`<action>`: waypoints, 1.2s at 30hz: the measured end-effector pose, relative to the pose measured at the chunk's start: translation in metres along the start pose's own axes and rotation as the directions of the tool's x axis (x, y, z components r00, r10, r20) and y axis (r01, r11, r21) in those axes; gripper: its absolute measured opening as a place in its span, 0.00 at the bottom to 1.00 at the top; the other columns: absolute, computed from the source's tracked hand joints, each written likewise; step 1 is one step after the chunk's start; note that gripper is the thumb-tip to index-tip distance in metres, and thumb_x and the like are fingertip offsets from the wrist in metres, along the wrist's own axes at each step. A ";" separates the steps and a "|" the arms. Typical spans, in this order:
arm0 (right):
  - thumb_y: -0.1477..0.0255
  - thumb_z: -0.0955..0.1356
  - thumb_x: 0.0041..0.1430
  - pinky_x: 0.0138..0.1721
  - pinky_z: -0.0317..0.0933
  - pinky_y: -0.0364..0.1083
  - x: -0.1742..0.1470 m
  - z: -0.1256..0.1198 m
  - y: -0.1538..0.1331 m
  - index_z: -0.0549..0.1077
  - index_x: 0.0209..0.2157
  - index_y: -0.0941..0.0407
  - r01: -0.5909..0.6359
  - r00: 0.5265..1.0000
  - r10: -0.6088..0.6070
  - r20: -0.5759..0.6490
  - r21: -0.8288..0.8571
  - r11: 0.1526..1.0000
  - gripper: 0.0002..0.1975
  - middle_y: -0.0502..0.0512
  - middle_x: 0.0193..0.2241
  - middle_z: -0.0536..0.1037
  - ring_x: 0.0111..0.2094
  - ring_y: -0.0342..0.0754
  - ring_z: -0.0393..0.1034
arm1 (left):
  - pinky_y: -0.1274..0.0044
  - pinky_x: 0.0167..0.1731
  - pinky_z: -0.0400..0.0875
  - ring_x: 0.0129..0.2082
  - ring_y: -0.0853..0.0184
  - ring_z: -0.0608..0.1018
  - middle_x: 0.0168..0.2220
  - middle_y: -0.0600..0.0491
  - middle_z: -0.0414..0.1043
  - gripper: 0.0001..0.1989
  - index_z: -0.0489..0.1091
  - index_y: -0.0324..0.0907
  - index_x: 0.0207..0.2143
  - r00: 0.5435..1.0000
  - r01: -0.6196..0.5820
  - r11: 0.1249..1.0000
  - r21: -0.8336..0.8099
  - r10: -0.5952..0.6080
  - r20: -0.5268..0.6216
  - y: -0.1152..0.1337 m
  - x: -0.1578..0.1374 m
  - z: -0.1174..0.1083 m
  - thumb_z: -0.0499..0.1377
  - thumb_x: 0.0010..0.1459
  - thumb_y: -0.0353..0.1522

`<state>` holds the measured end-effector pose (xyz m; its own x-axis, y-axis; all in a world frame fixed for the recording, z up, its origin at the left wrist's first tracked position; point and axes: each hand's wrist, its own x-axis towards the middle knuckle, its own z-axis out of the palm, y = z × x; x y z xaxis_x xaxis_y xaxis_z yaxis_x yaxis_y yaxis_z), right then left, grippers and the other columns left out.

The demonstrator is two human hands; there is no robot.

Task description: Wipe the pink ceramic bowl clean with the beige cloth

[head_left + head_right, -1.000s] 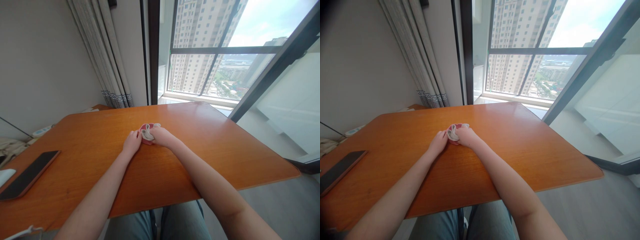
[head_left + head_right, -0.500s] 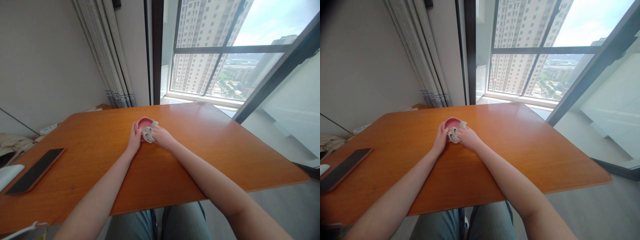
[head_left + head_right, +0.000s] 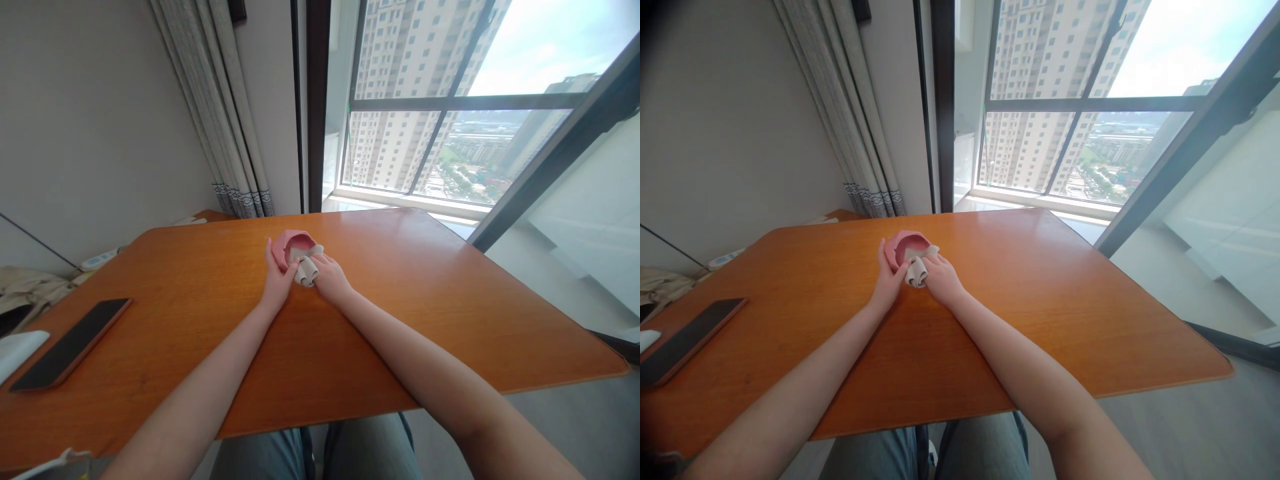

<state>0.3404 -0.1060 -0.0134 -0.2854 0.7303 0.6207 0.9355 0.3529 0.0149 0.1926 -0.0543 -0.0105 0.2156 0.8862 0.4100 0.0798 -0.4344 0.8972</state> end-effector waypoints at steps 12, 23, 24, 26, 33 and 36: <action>0.76 0.57 0.66 0.40 0.57 0.46 0.005 -0.004 0.006 0.73 0.35 0.58 0.205 0.979 -0.204 0.020 -0.086 0.975 0.14 0.57 0.34 0.72 0.39 0.48 0.62 | 0.68 0.60 0.58 0.61 0.61 0.62 0.63 0.47 0.56 0.34 0.49 0.43 0.64 0.990 -0.023 0.999 0.043 0.017 0.139 -0.025 0.042 -0.024 0.52 0.54 0.33; 0.76 0.59 0.65 0.38 0.53 0.49 -0.002 0.005 0.008 0.73 0.33 0.58 0.083 0.997 -0.083 -0.001 -0.095 0.992 0.12 0.58 0.32 0.71 0.38 0.50 0.60 | 0.69 0.57 0.62 0.59 0.60 0.64 0.61 0.43 0.56 0.39 0.45 0.42 0.63 0.995 0.051 0.996 -0.069 -0.057 -0.084 0.002 0.016 0.010 0.59 0.53 0.41; 0.76 0.59 0.64 0.38 0.53 0.49 -0.002 0.005 0.008 0.73 0.34 0.58 0.093 0.996 -0.093 -0.001 -0.100 0.991 0.12 0.58 0.32 0.72 0.38 0.50 0.60 | 0.70 0.58 0.60 0.60 0.61 0.64 0.62 0.44 0.55 0.37 0.47 0.43 0.61 0.994 0.038 0.996 -0.084 -0.046 -0.097 -0.001 0.012 0.013 0.59 0.53 0.40; 0.76 0.59 0.64 0.38 0.53 0.49 -0.002 0.006 0.007 0.73 0.34 0.58 0.124 0.992 -0.125 0.004 -0.099 0.987 0.12 0.58 0.32 0.72 0.38 0.50 0.60 | 0.71 0.58 0.60 0.58 0.63 0.65 0.59 0.45 0.59 0.30 0.52 0.43 0.57 0.995 0.040 0.995 -0.097 -0.049 -0.091 -0.009 0.010 0.015 0.58 0.54 0.39; 0.74 0.60 0.65 0.39 0.56 0.48 -0.002 0.005 0.016 0.73 0.35 0.58 0.203 0.979 -0.200 0.046 -0.072 0.976 0.11 0.58 0.34 0.71 0.39 0.49 0.60 | 0.71 0.53 0.65 0.50 0.65 0.71 0.49 0.48 0.66 0.17 0.57 0.43 0.47 0.995 0.079 0.995 -0.053 -0.082 -0.058 -0.021 0.015 0.012 0.51 0.59 0.41; 0.75 0.59 0.66 0.41 0.57 0.47 -0.001 0.001 0.027 0.73 0.35 0.57 0.284 0.957 -0.280 0.070 -0.052 0.957 0.12 0.57 0.34 0.71 0.40 0.49 0.60 | 0.71 0.53 0.64 0.51 0.65 0.71 0.50 0.47 0.67 0.18 0.57 0.43 0.48 0.997 0.065 0.998 0.001 -0.065 -0.040 -0.016 0.015 0.011 0.52 0.60 0.42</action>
<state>0.3653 -0.0964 -0.0146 -0.5499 0.6411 0.5354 0.8255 0.5149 0.2312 0.2049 -0.0361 -0.0201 0.1711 0.9184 0.3566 0.0950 -0.3757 0.9219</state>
